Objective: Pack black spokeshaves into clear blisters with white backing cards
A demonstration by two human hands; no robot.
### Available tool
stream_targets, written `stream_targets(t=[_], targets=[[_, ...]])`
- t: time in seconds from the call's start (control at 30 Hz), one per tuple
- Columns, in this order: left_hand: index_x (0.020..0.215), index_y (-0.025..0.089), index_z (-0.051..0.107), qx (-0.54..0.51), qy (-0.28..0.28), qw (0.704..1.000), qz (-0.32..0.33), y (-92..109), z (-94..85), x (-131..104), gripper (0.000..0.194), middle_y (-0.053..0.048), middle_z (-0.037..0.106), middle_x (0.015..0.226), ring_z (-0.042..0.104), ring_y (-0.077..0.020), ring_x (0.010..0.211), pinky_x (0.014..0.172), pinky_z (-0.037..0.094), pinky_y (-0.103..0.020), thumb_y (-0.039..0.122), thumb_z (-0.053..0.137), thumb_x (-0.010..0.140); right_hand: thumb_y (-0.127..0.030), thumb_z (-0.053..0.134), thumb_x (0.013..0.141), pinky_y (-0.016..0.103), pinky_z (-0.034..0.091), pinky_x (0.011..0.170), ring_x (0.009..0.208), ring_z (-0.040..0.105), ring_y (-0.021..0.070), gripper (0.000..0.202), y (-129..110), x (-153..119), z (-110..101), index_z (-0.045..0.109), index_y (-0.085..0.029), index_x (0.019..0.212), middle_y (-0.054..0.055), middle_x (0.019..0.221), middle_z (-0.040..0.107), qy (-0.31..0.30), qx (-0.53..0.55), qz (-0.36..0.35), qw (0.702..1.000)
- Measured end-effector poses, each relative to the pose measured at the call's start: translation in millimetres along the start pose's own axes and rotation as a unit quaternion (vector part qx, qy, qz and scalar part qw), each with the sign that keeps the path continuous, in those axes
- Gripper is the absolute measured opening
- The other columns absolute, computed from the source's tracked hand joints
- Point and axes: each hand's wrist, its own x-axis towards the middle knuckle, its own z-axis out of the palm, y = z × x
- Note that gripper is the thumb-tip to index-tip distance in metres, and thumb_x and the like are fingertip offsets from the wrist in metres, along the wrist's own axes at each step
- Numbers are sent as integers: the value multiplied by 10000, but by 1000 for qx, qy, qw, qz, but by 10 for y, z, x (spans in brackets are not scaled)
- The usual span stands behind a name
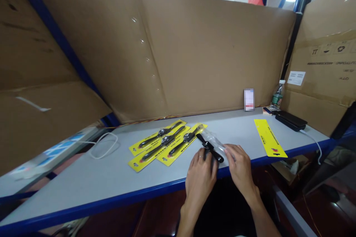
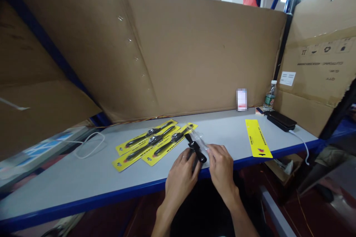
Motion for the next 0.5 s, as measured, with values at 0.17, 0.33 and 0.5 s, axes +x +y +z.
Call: stream_targets(t=[0.17,0.33,0.5], targets=[[1234,174,679,18,18,1000,-14,19,-12,-6,292,-196,565,1399,587,-350,1262,974,559,-479,249,532,993,-294,372,1081,416,521,1000,1168,643,246,407,338,16,-190,691,-203,1318,106,1259,724,120,-75,26,990],[1242,175,687,34,27,999,-5,-3,40,-27,302,-202,537,1460,568,-356,1312,1008,547,-482,234,544,983,-273,442,1042,528,410,1146,1355,532,317,391,486,-67,-271,709,-181,1312,136,1458,607,-29,-222,12,975],[1252,157,687,32,4,999,-8,-12,51,-27,320,-185,612,1388,565,-357,1319,1047,526,-488,224,534,980,-399,576,1003,531,348,1194,1396,514,335,438,463,-113,-229,687,-142,1340,180,1558,494,-124,-280,21,952]])
